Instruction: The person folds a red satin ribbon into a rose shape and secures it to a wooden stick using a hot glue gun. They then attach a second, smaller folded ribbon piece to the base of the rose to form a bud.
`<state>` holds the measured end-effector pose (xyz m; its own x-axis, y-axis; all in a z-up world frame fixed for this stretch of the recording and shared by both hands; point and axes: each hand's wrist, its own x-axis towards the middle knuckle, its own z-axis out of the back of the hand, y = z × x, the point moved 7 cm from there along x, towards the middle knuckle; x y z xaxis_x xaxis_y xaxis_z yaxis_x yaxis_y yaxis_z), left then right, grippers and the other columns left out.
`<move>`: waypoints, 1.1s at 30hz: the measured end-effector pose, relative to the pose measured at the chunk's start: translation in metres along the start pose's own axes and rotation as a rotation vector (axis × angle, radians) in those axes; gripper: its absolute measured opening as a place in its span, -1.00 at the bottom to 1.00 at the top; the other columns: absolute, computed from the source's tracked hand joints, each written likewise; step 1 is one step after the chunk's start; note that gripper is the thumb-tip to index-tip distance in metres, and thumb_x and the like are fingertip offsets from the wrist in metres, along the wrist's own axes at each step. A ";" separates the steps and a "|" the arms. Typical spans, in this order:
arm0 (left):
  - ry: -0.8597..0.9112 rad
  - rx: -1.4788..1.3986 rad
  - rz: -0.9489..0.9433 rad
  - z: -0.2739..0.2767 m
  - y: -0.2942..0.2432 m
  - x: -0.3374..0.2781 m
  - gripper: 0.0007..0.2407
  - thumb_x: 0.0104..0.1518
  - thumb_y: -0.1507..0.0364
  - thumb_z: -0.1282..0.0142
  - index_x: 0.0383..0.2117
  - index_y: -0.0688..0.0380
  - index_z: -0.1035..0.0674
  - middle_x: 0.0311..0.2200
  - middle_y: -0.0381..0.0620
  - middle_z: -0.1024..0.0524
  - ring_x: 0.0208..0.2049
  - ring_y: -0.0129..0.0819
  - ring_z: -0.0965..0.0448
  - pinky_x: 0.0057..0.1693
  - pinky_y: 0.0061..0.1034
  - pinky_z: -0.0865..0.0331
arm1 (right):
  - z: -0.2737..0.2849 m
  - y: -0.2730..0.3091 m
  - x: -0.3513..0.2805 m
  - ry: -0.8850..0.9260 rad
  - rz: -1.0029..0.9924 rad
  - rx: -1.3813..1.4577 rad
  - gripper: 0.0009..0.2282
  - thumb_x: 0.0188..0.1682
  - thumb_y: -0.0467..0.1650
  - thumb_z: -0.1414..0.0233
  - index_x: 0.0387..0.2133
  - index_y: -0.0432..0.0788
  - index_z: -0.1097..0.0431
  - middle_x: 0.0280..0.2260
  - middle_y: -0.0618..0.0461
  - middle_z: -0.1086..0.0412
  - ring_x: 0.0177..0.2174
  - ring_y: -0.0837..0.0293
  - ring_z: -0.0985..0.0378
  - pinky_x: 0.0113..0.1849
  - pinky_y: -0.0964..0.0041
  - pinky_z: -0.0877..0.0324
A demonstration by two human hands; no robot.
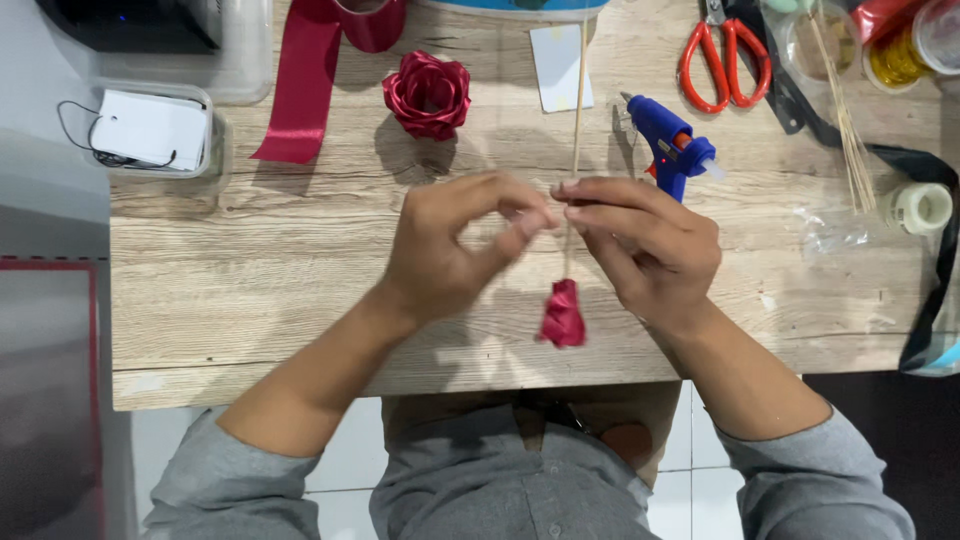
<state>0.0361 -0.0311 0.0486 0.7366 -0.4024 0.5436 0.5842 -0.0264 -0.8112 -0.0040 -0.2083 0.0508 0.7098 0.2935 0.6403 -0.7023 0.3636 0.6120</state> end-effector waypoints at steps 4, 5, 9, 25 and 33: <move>0.231 -0.104 0.388 -0.012 0.034 -0.006 -0.69 0.35 0.17 -0.12 -0.26 0.08 -0.81 -0.58 -0.29 -0.62 -0.58 -0.65 -0.38 -0.38 -0.63 -0.22 | -0.003 -0.001 0.000 0.038 0.004 0.004 -0.89 0.19 -0.70 -0.07 -0.09 -0.46 -0.50 0.03 -0.53 -0.51 0.02 -0.34 -0.71 0.10 -0.01 -0.66; 0.244 -0.118 0.485 -0.015 0.041 -0.009 -0.73 0.30 0.20 -0.20 -0.20 0.11 -0.81 -0.51 -0.35 -0.64 -0.52 -0.71 -0.39 -0.35 -0.68 -0.27 | -0.001 -0.002 0.001 0.034 0.014 -0.023 -0.88 0.19 -0.72 -0.07 -0.08 -0.48 -0.50 0.04 -0.52 -0.50 0.04 -0.36 -0.70 0.14 -0.04 -0.65; 0.298 -0.346 0.568 -0.025 0.050 -0.011 -0.77 0.35 0.32 -0.17 -0.11 0.17 -0.78 -0.23 -0.19 -0.79 -0.17 -0.64 -0.70 -0.01 -0.69 -0.55 | 0.004 -0.002 0.004 0.005 0.009 -0.056 -0.86 0.21 -0.74 -0.06 -0.05 -0.49 -0.50 0.04 -0.52 -0.50 0.07 -0.35 -0.70 0.17 -0.04 -0.63; -0.082 -0.487 0.472 -0.016 0.063 -0.014 -0.87 0.36 0.39 -0.30 -0.10 0.15 -0.74 -0.31 -0.19 -0.73 -0.26 -0.60 -0.70 -0.08 -0.55 -0.67 | 0.006 -0.027 -0.004 -0.105 -0.114 0.092 -0.94 0.08 -0.71 -0.23 -0.23 -0.48 -0.61 -0.28 -0.33 -0.59 -0.30 -0.11 -0.68 -0.25 0.06 -0.62; -0.030 -0.200 -0.100 -0.020 0.001 -0.008 -0.86 0.21 0.55 -0.46 -0.17 0.02 -0.79 -0.21 -0.20 -0.73 -0.22 -0.38 -0.77 -0.04 -0.48 -0.70 | -0.001 -0.021 -0.004 -0.059 -0.081 0.166 -0.95 0.12 -0.68 -0.16 -0.23 -0.47 -0.57 -0.21 -0.42 -0.56 -0.15 -0.29 -0.69 -0.12 -0.12 -0.60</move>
<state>0.0236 -0.0460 0.0393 0.6896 -0.3614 0.6275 0.5783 -0.2467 -0.7776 0.0082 -0.2163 0.0346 0.7636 0.2148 0.6089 -0.6455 0.2321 0.7276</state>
